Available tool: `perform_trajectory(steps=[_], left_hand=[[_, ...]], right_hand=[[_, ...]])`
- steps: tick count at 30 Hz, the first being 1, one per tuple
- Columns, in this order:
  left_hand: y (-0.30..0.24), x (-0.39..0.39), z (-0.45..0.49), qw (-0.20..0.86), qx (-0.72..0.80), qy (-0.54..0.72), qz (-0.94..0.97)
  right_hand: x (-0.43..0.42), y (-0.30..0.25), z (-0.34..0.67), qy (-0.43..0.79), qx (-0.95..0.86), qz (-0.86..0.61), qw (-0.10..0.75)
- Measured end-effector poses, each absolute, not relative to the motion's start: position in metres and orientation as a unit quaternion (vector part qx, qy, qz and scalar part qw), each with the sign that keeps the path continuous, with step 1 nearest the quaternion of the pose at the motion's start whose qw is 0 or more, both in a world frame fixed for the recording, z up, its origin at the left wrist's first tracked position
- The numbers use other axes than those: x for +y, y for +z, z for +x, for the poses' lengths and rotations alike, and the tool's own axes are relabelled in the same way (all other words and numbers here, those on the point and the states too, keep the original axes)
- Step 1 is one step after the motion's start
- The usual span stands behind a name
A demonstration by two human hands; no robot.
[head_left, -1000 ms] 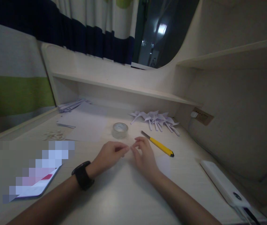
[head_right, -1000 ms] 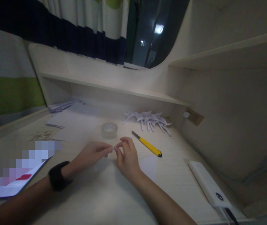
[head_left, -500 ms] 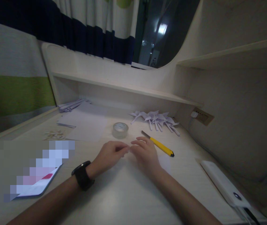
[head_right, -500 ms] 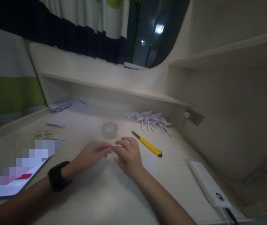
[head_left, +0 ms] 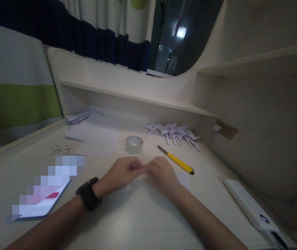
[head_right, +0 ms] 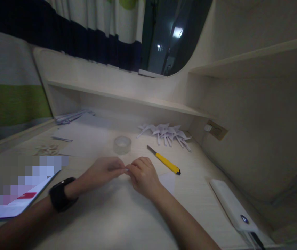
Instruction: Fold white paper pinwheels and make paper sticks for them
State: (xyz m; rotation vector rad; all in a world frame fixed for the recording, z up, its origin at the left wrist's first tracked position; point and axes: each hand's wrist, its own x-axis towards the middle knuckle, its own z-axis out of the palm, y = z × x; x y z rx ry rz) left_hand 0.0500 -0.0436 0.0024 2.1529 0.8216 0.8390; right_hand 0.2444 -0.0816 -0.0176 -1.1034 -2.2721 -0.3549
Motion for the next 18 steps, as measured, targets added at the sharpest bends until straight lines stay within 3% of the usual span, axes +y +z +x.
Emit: perform_trajectory(steps=[10,18], left_hand=[[0.013,-0.045,0.040,0.350,0.297,0.260,0.850],[0.005,-0.044,0.040,0.078,0.197,0.265,0.941]], right_hand=[[-0.082,-0.021,0.237,-0.200,-0.873,-0.403,0.187],[-0.082,-0.025,0.240,-0.147,-0.859,-0.448,0.199]])
